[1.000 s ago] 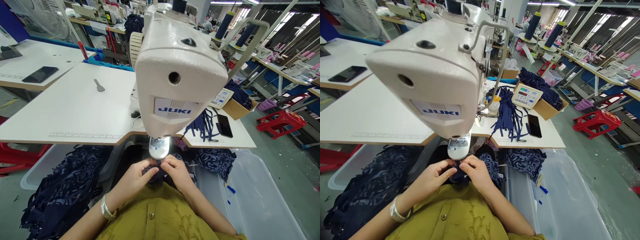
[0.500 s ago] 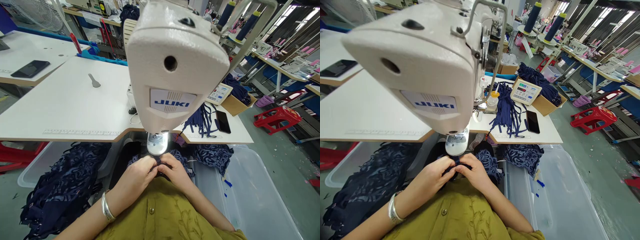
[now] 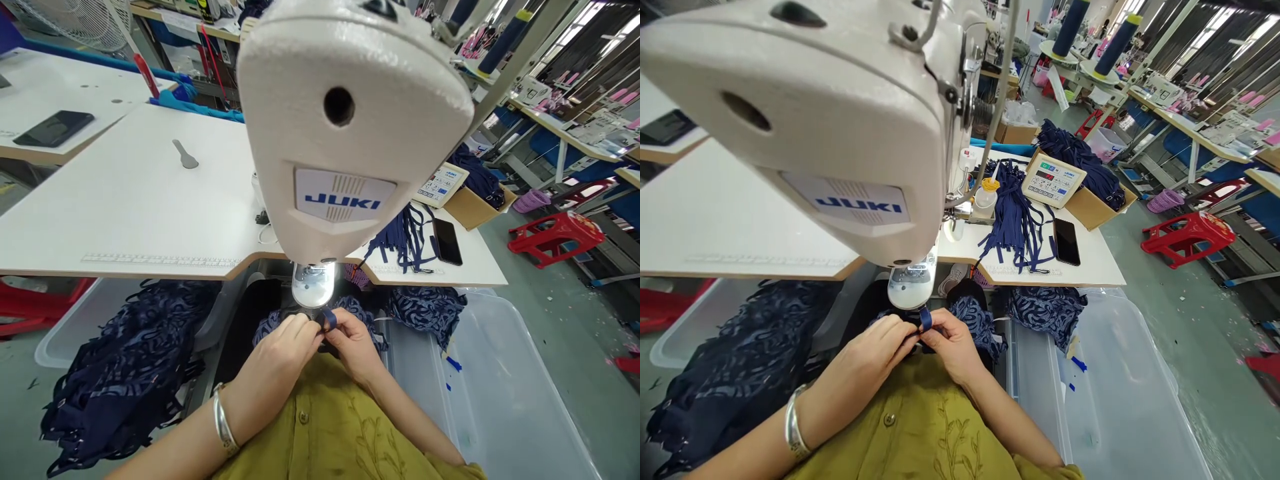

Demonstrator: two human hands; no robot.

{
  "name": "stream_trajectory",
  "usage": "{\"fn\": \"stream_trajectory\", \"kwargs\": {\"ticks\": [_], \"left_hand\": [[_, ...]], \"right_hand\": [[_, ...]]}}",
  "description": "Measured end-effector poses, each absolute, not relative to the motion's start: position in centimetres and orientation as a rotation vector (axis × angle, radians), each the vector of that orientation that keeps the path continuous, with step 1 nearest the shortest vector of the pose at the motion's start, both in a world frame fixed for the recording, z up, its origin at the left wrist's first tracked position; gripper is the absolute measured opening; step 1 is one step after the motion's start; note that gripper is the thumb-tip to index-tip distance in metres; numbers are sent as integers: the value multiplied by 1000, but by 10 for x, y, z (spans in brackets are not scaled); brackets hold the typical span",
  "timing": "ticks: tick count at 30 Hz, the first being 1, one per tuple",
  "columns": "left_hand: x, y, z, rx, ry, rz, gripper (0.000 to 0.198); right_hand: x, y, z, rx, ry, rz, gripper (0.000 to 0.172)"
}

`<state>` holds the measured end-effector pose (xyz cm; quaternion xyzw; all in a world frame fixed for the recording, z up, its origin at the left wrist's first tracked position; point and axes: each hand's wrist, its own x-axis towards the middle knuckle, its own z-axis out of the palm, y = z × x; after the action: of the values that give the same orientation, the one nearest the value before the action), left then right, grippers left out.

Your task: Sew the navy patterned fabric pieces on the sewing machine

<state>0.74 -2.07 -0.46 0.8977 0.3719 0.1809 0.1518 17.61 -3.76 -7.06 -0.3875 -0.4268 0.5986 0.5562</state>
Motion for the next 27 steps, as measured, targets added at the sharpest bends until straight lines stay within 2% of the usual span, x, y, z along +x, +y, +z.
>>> {"fn": "stream_trajectory", "kwargs": {"ticks": [4, 16, 27], "left_hand": [[7, -20, -6, 2617, 1034, 589, 19], [9, -16, 5, 2650, 987, 500, 22], [10, -6, 13, 2617, 971, 454, 24]], "right_hand": [[175, -39, -71, -901, -1010, 1325, 2], [182, -37, -58, -942, -1207, 1179, 4], [179, -41, -41, -1105, -993, 1329, 16]]}}
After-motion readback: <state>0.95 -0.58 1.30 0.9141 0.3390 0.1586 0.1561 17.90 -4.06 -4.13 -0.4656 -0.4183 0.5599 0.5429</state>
